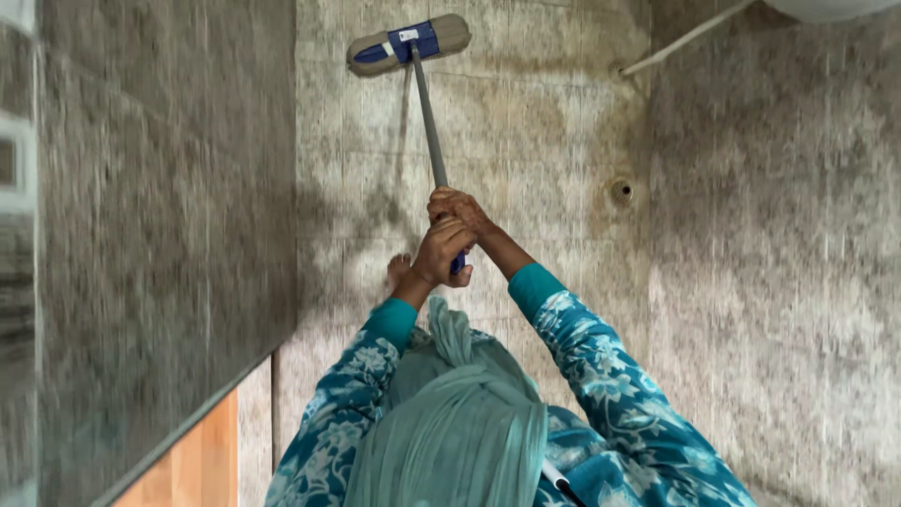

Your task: The person mops a tiled bathroom floor using a flat mop, pushing and pulling it across the tiles in various directions.

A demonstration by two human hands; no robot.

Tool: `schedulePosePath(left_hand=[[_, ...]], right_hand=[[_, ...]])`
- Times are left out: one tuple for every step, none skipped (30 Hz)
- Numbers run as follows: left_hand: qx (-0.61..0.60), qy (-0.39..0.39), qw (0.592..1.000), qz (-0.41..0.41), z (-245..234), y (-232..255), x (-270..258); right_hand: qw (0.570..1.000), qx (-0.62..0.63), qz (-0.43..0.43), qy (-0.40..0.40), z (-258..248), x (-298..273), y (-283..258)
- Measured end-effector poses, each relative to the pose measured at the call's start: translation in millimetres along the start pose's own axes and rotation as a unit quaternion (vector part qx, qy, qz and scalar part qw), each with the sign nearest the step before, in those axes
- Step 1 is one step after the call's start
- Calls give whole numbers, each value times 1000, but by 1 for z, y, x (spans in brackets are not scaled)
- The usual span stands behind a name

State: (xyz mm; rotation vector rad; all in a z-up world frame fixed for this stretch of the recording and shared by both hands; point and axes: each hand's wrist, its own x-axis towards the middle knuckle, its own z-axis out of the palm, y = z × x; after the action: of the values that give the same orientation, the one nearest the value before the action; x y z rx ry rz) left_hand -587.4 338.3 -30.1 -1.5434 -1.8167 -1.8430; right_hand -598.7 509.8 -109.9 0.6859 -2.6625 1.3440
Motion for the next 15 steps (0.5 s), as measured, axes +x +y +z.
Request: schedulePosePath(left_hand=[[-1, 11, 1000, 1, -6, -21, 13], [-2, 22, 1000, 1, -11, -38, 26], [2, 21, 1000, -6, -16, -56, 39], [5, 21, 1000, -12, -23, -75, 52], [9, 21, 1000, -18, -28, -91, 64], [8, 31, 999, -18, -35, -108, 77], [7, 42, 999, -18, -41, -122, 89], [8, 52, 998, -16, -45, -135, 102], [9, 66, 998, -22, -48, -146, 114], [10, 78, 996, -29, -52, -155, 123], [12, 90, 995, -37, -54, -163, 131], [11, 98, 994, -45, -56, -169, 138], [11, 107, 993, -52, -56, -173, 144], [6, 113, 992, -64, -53, -173, 146], [8, 106, 993, -55, -52, -176, 151]], right_hand=[[1000, -5, 7, -2, -8, 18, 17], [1000, -8, 15, -3, -16, 34, 30], [999, -17, 35, -6, -23, 50, 42], [998, -26, 54, -8, -32, 68, 54], [997, -35, 73, -10, -40, 85, 65], [996, -47, 71, -17, -50, 104, 76], [996, -58, 68, -24, -60, 120, 86], [995, -70, 64, -30, -70, 136, 96], [992, -102, 67, -44, -79, 150, 106], [987, -132, 70, -57, -84, 163, 115], [982, -162, 73, -70, -88, 174, 124], [983, -155, 73, -59, -91, 181, 130], [985, -149, 73, -49, -93, 186, 135], [986, -141, 79, -38, -94, 183, 137], [988, -131, 77, -32, -99, 182, 141]])
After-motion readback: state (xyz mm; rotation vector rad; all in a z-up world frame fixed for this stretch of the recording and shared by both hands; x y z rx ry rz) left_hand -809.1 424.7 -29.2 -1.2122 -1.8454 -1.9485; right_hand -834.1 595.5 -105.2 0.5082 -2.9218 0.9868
